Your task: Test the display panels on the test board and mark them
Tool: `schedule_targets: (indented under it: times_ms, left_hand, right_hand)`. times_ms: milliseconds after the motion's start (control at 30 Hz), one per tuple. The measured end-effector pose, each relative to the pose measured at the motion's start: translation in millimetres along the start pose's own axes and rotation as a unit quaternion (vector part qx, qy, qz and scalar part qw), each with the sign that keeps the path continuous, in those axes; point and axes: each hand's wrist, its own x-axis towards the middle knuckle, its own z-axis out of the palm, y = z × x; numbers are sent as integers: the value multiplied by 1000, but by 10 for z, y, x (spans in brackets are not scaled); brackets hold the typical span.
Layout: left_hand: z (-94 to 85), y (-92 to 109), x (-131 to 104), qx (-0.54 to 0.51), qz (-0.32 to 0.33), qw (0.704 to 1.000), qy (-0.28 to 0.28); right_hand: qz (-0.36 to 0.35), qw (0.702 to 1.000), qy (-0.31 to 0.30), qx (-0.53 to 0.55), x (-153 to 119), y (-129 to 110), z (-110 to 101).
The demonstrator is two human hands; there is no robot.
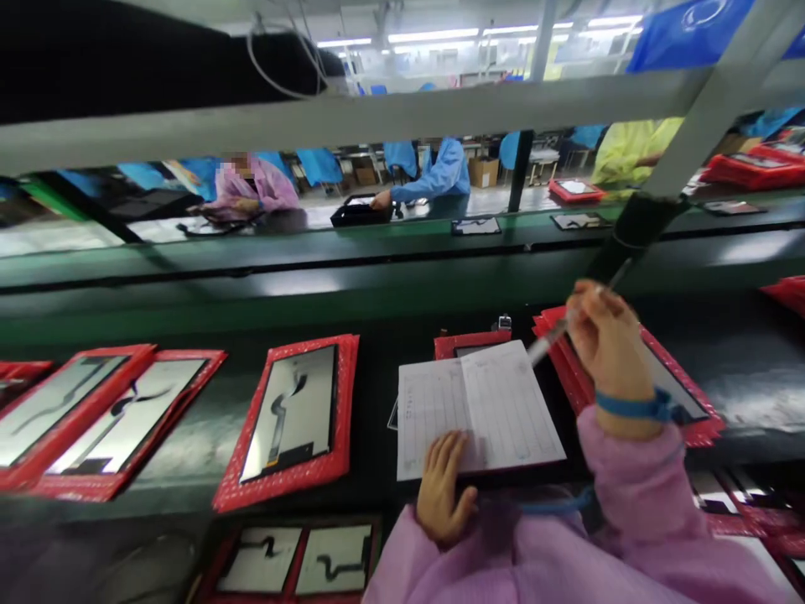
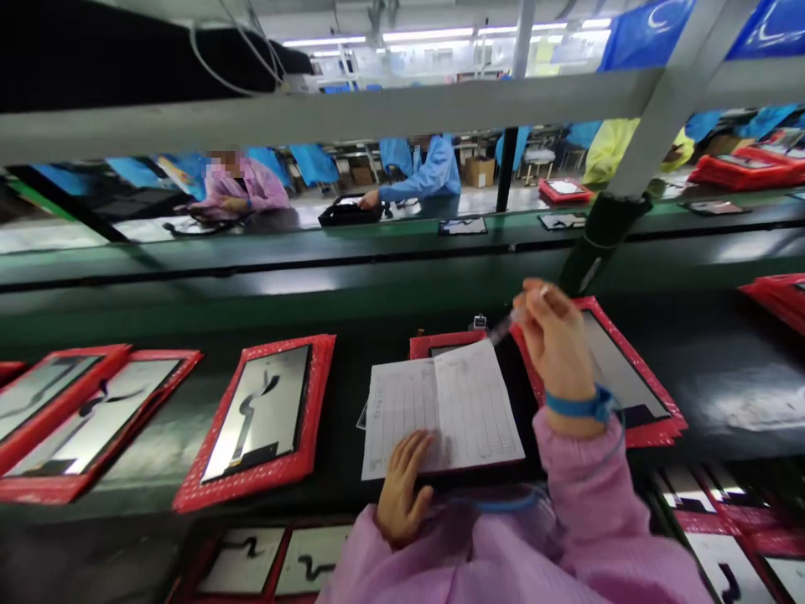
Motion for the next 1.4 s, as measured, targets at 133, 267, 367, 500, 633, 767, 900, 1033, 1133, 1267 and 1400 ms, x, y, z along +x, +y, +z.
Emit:
schedule_targets:
  times_ms: [133,267,367,500,633,767,900,1033,1133,1267,1400]
  left_hand:
    - [-55,77,37,-29,-72,997,3]
    - [-45,268,166,-32,-84,996,14]
    - [-71,429,246,-104,-108,989,14]
    - [-127,644,278,-257,-194,946,-35]
    - [-156,808,263,-339,-224,907,-111]
    - [-329,669,250,-246,-265,932,29]
    - [-636,112,334,-8,-336,921,198]
    - [-770,-422,530,-119,-396,903,118]
    - [-736,-554,678,-267,-430,861,47]
    - [-664,-467,769,-334,-402,852,28]
    - [-508,-331,694,-369,-360,857,3]
  right_hand:
    - [266,943,-2,199,-809,607,-177]
    - [409,858,-46,309,-1153,873,-239]
    - [459,812,-53,355,-1251,957,-295]
    - [491,802,-62,334,-1385,977,-235]
    - [487,829,-79,262,-1516,895,-100]
    - [451,869,-97,179,-1511,761,-175]
    - [380,903,-113,164,-1421,657,-354]
    - [300,942,-103,107,-1416,682,-424]
    - [244,968,-40,29,-1485,787,-408]
    - [153,984,-11,-92,-1577,908,-361]
    - [114,984,-25,-135,-1612,763,-308]
